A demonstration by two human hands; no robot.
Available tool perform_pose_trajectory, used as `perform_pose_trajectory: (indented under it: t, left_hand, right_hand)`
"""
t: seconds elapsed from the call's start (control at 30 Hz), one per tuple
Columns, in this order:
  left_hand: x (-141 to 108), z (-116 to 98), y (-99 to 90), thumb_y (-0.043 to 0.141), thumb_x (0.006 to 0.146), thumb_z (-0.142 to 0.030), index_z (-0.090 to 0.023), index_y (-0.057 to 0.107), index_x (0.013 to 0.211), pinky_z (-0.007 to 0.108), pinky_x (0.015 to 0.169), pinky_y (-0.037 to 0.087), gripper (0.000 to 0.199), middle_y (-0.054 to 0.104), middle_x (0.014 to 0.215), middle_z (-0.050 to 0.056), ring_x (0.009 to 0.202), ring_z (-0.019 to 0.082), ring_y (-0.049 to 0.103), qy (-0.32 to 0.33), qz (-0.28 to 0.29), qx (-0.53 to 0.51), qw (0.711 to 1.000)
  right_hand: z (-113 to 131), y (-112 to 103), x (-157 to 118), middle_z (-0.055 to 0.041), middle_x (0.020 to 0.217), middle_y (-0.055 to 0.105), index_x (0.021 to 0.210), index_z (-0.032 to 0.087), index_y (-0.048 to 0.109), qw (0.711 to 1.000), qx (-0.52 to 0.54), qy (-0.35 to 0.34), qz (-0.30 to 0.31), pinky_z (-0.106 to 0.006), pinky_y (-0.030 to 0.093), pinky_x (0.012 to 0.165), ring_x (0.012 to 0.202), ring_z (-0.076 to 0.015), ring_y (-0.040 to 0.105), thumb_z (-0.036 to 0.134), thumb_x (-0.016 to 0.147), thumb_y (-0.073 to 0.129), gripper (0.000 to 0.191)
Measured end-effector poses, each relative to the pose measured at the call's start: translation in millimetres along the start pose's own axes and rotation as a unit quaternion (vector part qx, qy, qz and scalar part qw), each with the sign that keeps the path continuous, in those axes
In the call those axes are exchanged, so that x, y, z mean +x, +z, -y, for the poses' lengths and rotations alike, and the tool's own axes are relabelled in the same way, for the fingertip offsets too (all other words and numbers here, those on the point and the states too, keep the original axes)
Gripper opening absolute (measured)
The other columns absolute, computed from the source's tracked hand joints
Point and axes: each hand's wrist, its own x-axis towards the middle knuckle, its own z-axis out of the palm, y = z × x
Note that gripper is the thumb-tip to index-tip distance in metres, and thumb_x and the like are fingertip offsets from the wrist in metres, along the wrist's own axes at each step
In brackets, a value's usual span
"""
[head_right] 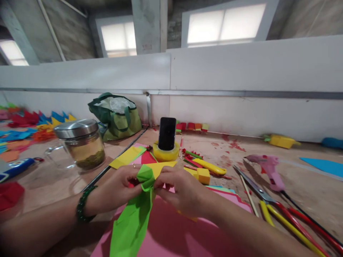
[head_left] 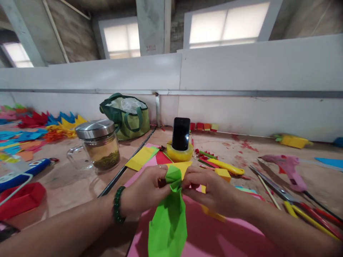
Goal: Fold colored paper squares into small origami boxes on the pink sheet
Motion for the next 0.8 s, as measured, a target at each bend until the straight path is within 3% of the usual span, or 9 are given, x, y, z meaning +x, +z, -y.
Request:
perform_pose_trajectory:
  t: [0.23, 0.5, 0.67, 0.8]
  left_hand:
    - [-2.5, -2.1, -3.2, 0.047, 0.066, -0.003, -0.013, 0.059, 0.074, 0.02, 0.061, 0.039, 0.017, 0.056, 0.073, -0.002, 0.067, 0.011, 0.047, -0.064, 0.06, -0.043, 0.995]
    - [-3.7, 6.8, 1.5, 0.05, 0.074, -0.008, -0.012, 0.066, 0.082, 0.02, 0.064, 0.043, 0.018, 0.063, 0.079, 0.0, 0.072, 0.013, 0.054, -0.107, 0.07, -0.078, 0.989]
    - [-3.2, 11.2, 3.8, 0.05, 0.07, -0.002, -0.013, 0.063, 0.085, 0.017, 0.061, 0.041, 0.022, 0.062, 0.078, -0.002, 0.069, 0.01, 0.053, -0.08, 0.07, -0.084, 0.991]
    - [-3.2, 15.1, 4.8, 0.046, 0.065, 0.002, -0.013, 0.061, 0.079, 0.015, 0.059, 0.04, 0.025, 0.06, 0.073, -0.004, 0.067, 0.009, 0.051, -0.089, 0.058, -0.103, 0.989]
  right_hand:
    - [-2.8, 8.6, 0.5, -0.0019, 0.076, 0.061, 0.074, 0.017, 0.068, 0.999, -0.006, 0.039, -0.014, -0.024, 0.044, 0.062, 0.069, -0.0128, 0.055, 0.008, 0.078, 0.059, 0.013]
    - [-7.9, 17.5, -2.4, -0.0007, 0.074, 0.06, 0.072, 0.017, 0.066, 0.998, -0.014, 0.05, -0.038, -0.023, 0.042, 0.059, 0.067, -0.0119, 0.055, 0.008, 0.076, 0.059, 0.012]
    - [-9.7, 18.5, -0.9, -0.0009, 0.073, 0.059, 0.072, 0.017, 0.066, 0.997, -0.012, 0.051, -0.05, -0.022, 0.041, 0.059, 0.067, -0.0117, 0.054, 0.009, 0.077, 0.058, 0.013]
    - [-6.4, 17.3, 0.9, -0.0007, 0.07, 0.061, 0.08, 0.016, 0.07, 0.998, 0.014, 0.062, -0.025, -0.021, 0.04, 0.057, 0.063, -0.0108, 0.052, 0.01, 0.079, 0.055, 0.016]
